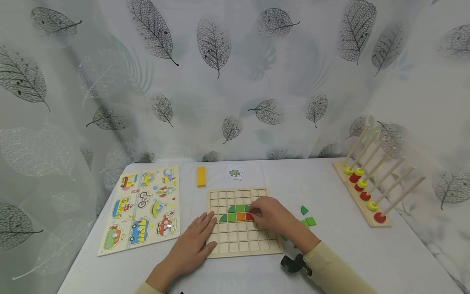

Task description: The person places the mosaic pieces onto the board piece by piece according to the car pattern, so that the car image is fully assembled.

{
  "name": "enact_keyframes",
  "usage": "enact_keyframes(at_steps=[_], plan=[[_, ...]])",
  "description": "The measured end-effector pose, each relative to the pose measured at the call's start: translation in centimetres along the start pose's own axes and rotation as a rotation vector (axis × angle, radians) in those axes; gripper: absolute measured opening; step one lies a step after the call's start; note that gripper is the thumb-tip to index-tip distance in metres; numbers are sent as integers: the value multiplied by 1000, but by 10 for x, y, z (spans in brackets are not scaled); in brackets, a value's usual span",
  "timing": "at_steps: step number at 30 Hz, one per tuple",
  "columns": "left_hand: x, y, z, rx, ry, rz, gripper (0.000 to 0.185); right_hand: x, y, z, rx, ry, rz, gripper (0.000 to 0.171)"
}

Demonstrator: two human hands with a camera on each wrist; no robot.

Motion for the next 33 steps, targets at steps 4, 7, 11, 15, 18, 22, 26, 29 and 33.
enact_keyframes(at_steps=[4,7,11,15,18,22,26,29,33], plan=[[0,0,0,3,2,-6,68,8,-9,-4,13,24,18,11],[0,0,0,2,2,-5,68,18,-16,-9,37,15,23,14],[-1,0,-1,0,4,-1,68,30,-26,-15,55,14,11,15],[-1,0,-1,3,9,-3,68,41,-33,-22,45,54,11,17],[-1,0,-1,10,13,-3,68,50,-37,-27,29,84,14,18],[-1,0,-1,12,13,-2,68,63,-40,-33,9,105,13,18],[-1,0,-1,8,9,-4,69,76,-44,-37,12,126,-8,18],[-1,0,-1,7,7,-3,69,84,-48,-42,14,142,-18,19],[-2,0,-2,5,6,-6,69,96,-53,-49,8,170,-21,19]])
Point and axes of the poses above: each hand's wrist, its own z-axis towards the middle knuckle, its own y-axis out of the palm, x = y × z, the point moved 2 cm from there along z, towards the middle knuckle, and after that the axes turned 14 degrees about -z, right-handed, at the moved point
